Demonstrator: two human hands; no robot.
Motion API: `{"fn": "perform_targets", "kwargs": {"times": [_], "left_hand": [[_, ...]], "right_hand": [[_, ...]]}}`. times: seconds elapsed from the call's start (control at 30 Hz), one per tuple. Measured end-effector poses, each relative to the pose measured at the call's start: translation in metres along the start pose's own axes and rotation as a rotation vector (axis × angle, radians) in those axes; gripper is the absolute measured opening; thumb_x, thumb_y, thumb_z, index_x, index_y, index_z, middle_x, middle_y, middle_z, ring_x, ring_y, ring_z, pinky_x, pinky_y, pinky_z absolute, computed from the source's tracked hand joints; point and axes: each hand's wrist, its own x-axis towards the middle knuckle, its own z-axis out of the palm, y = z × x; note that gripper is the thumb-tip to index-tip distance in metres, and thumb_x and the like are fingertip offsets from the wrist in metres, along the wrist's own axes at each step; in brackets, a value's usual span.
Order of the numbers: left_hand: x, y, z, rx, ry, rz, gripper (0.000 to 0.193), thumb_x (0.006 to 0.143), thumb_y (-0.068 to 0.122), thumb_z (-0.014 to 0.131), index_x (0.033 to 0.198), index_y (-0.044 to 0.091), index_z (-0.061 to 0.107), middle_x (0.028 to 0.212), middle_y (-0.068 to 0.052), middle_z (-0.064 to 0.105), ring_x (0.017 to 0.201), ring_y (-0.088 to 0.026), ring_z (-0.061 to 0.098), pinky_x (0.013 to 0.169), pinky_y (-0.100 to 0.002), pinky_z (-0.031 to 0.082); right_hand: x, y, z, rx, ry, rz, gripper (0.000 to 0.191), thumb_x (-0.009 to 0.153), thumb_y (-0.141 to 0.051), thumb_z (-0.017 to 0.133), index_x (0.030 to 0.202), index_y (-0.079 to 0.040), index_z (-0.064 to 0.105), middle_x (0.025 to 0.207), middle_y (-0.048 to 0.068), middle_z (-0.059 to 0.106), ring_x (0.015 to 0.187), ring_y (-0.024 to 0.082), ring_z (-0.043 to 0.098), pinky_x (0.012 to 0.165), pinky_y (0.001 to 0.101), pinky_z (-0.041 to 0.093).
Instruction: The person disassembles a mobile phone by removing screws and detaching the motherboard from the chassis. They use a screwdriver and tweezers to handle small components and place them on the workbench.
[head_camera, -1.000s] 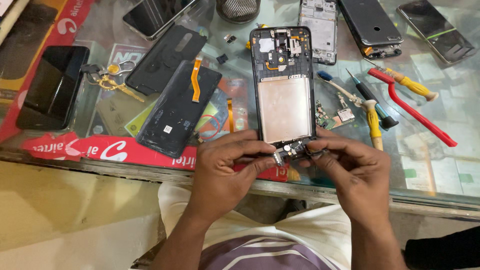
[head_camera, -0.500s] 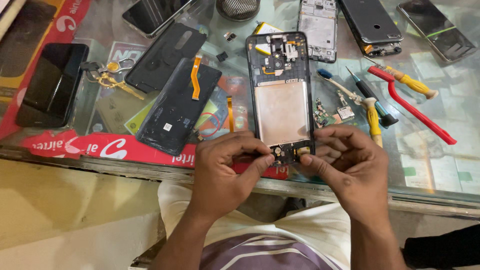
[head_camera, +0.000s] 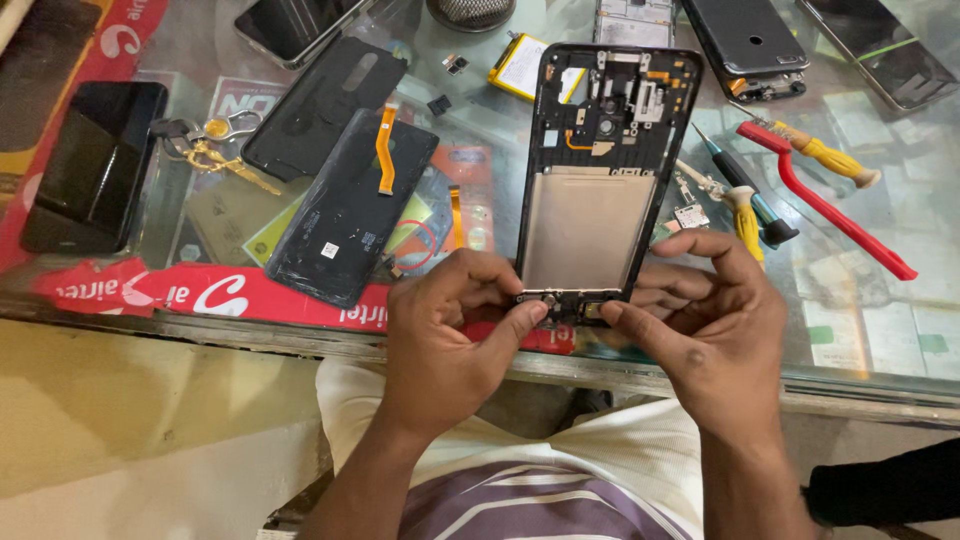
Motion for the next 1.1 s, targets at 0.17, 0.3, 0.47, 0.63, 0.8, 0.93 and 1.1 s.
{"fn": "perform_targets", "kwargs": {"times": [0.17,0.3,0.47,0.63,0.8,0.93,1.1], "left_hand": [[-0.007,-0.007,0.001,0.021,0.071,0.042,0.028,0.087,-0.007,0.081,0.102,0.002,0.058,0.095,-0.006,0.07,0.091,-0.009,0.074,0.078,-0.022,0.06],[-0.009,-0.009,0.0,-0.012,0.08,0.074,0.033,0.088,-0.006,0.081,0.111,0.001,0.058,0.098,-0.008,0.073,0.093,-0.011,0.075,0.083,-0.024,0.063],[-0.011,-0.011,0.001,-0.065,0.063,0.088,0.04,0.09,-0.005,0.078,0.124,-0.001,0.057,0.106,-0.013,0.077,0.099,-0.014,0.077,0.087,-0.027,0.065],[-0.011,-0.01,0.004,0.091,0.088,0.16,0.039,0.09,-0.002,0.08,0.125,-0.002,0.063,0.107,-0.013,0.077,0.096,-0.016,0.077,0.087,-0.028,0.064],[-0.009,0.001,0.007,0.329,0.038,0.403,0.036,0.084,0.004,0.086,0.116,0.001,0.07,0.107,-0.012,0.074,0.095,-0.022,0.076,0.083,-0.031,0.061],[-0.005,0.008,0.012,0.456,0.016,0.646,0.032,0.081,0.004,0.085,0.106,0.005,0.067,0.105,-0.008,0.067,0.102,-0.026,0.071,0.081,-0.034,0.058],[0.004,0.012,0.01,0.581,-0.05,0.912,0.026,0.077,0.008,0.075,0.1,-0.002,0.067,0.104,-0.013,0.065,0.104,-0.032,0.07,0.085,-0.04,0.061]], "right_hand": [[0.0,0.005,-0.003,-0.039,-0.097,0.005,0.048,0.085,0.016,0.069,0.132,0.008,0.059,0.105,0.015,0.074,0.094,0.018,0.073,0.079,0.0296,0.064],[0.0,0.01,-0.01,-0.053,-0.179,-0.022,0.033,0.089,0.013,0.071,0.121,0.01,0.067,0.1,0.013,0.075,0.089,0.014,0.071,0.077,0.0256,0.06],[-0.006,0.013,-0.013,-0.159,-0.15,-0.04,0.03,0.086,0.012,0.074,0.115,0.008,0.07,0.096,0.01,0.075,0.084,0.011,0.069,0.074,0.0232,0.058],[-0.006,0.016,-0.006,-0.241,-0.083,-0.079,0.018,0.089,0.011,0.076,0.106,0.007,0.073,0.091,0.011,0.073,0.082,0.013,0.068,0.076,0.0242,0.056],[-0.012,0.017,0.002,-0.244,-0.002,-0.208,0.015,0.09,0.006,0.07,0.102,0.003,0.063,0.104,0.016,0.072,0.098,0.018,0.073,0.089,0.0297,0.062],[-0.017,0.017,0.005,-0.266,-0.031,-0.44,0.02,0.087,0.005,0.076,0.101,0.003,0.062,0.12,0.023,0.07,0.112,0.024,0.074,0.097,0.032,0.063],[-0.019,0.021,-0.003,-0.337,0.04,-0.509,0.011,0.094,0.01,0.072,0.097,0.002,0.065,0.121,0.024,0.071,0.1,0.019,0.072,0.087,0.0246,0.06]]}}
